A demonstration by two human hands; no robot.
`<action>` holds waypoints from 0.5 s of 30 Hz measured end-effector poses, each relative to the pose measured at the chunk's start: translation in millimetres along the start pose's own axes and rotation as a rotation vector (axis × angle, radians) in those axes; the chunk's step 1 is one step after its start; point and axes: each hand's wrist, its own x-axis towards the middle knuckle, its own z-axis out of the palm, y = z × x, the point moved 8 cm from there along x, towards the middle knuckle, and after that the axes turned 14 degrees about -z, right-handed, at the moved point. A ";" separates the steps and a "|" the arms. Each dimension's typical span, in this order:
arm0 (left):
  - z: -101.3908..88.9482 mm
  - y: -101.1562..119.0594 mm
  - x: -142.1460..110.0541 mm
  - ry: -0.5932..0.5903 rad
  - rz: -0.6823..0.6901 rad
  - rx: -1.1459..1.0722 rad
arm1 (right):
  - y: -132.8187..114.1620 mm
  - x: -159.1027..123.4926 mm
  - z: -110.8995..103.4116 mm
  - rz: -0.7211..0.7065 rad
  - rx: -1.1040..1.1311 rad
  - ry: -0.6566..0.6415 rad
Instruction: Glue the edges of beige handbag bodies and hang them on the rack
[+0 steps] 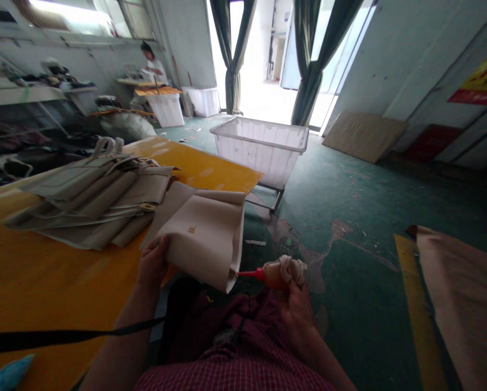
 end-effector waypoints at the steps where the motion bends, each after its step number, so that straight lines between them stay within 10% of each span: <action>1: -0.5 0.5 -0.3 0.008 0.005 -0.003 | -2.3 -1.0 1.7 0.014 0.024 0.035; 15: 4.7 -0.7 2.5 -0.016 0.057 0.019 | -6.3 -3.9 -4.2 0.060 0.090 0.129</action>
